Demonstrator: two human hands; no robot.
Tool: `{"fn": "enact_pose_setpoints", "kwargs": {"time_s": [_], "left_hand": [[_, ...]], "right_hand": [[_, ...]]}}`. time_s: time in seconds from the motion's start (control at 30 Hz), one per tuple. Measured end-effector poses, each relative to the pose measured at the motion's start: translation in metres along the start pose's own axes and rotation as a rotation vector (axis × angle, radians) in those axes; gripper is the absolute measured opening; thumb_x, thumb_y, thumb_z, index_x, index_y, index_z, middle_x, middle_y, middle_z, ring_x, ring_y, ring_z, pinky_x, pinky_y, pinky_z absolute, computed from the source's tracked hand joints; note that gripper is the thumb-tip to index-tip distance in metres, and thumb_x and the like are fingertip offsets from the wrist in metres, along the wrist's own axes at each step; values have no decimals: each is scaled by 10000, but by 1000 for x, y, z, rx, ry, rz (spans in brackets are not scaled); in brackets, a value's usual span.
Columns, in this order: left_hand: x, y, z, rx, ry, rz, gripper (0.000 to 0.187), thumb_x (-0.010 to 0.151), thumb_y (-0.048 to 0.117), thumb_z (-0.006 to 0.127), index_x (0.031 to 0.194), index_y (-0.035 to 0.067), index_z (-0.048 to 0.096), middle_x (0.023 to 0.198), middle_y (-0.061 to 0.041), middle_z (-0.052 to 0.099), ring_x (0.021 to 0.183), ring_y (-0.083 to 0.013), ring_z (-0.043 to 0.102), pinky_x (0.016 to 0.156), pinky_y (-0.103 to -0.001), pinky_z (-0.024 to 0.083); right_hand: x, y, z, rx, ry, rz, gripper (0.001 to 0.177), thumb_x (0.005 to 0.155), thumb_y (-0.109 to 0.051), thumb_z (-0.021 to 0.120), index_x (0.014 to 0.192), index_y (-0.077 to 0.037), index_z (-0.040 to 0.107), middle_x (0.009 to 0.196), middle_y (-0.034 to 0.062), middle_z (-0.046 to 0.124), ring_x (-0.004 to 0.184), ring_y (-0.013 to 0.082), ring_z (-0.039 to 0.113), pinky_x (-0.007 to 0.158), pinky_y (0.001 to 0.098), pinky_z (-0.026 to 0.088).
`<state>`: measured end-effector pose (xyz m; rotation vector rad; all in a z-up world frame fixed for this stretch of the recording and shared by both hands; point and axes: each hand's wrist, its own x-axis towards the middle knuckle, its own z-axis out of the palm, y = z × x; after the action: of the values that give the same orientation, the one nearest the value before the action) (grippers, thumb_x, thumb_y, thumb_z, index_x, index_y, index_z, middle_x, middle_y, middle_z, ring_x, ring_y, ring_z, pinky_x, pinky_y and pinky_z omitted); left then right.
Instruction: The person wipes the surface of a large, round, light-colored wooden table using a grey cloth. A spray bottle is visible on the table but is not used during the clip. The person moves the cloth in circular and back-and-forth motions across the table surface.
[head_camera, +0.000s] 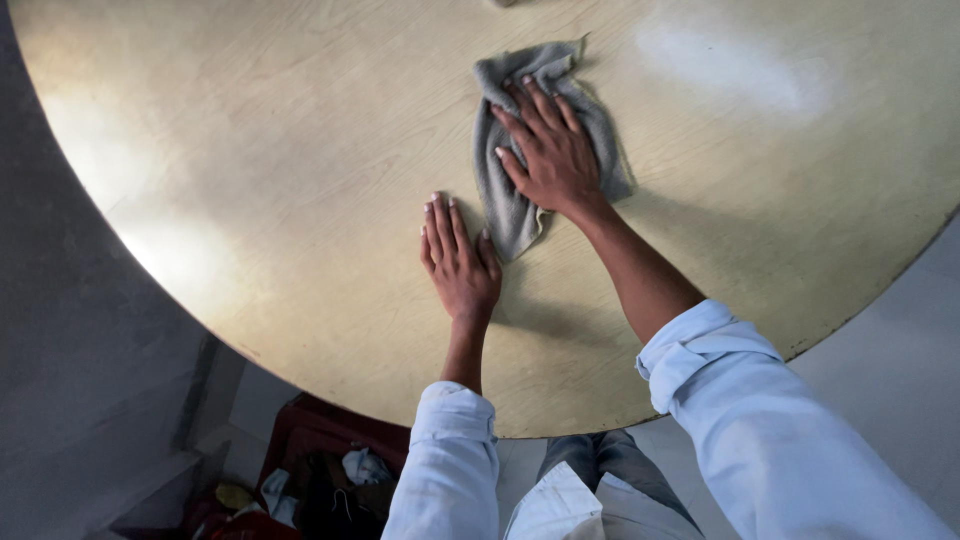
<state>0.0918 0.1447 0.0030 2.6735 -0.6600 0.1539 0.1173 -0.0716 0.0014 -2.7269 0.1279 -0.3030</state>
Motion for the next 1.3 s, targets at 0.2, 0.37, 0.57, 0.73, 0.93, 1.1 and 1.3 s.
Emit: {"fn": "enact_pose_setpoints", "kwargs": {"time_s": [0.2,0.37,0.57,0.73,0.93,1.1,1.3], "left_hand": [[-2,-2,3,-21,30,-7,566,1073,252,489,1583,24,399,1706,-145,301,1610,-287,245,1311,-462,176],[-4,-7,6,-7,0,-33,559,1062,212,460,1592,46,394,1718,-101,286,1614,-269,231,1301,-438,186],[-6,-9,12,8,19,-12,547,1081,218,454,1602,64,390,1721,-86,289,1617,-260,235,1312,-436,197],[-7,-13,13,13,25,16,537,1104,223,447,1613,63,388,1719,-95,287,1612,-271,226,1308,-445,191],[-7,-9,11,5,10,33,525,1114,202,443,1614,47,397,1732,-105,286,1626,-268,223,1330,-460,175],[-7,-7,4,-26,-19,2,557,1082,189,461,1612,37,390,1726,-130,273,1615,-284,219,1317,-464,179],[-6,-7,7,-5,4,1,558,1091,204,469,1616,43,373,1722,-123,266,1615,-283,217,1318,-456,176]], "right_hand": [[-11,-8,6,-42,80,33,554,1141,-380,498,1631,-129,431,1688,178,351,1587,339,241,1281,552,189],[-72,-34,-1,-3,63,45,555,1130,-344,519,1634,-127,435,1698,170,353,1590,367,259,1271,574,214],[-169,-67,-19,48,4,87,544,1085,-332,540,1584,-125,480,1674,171,380,1573,380,287,1248,575,231],[-232,-71,-29,82,-12,137,482,1068,-336,546,1508,-140,562,1654,126,429,1571,351,313,1256,569,234],[-283,-46,-34,36,-29,256,443,1040,-379,545,1421,-166,622,1652,79,442,1563,330,328,1259,565,229],[-293,-16,-41,0,23,320,492,1040,-411,545,1437,-131,625,1655,103,430,1560,354,318,1234,594,221],[-266,13,-40,-75,50,315,491,1094,-401,532,1492,-121,598,1674,120,414,1585,368,294,1249,613,218]]}}
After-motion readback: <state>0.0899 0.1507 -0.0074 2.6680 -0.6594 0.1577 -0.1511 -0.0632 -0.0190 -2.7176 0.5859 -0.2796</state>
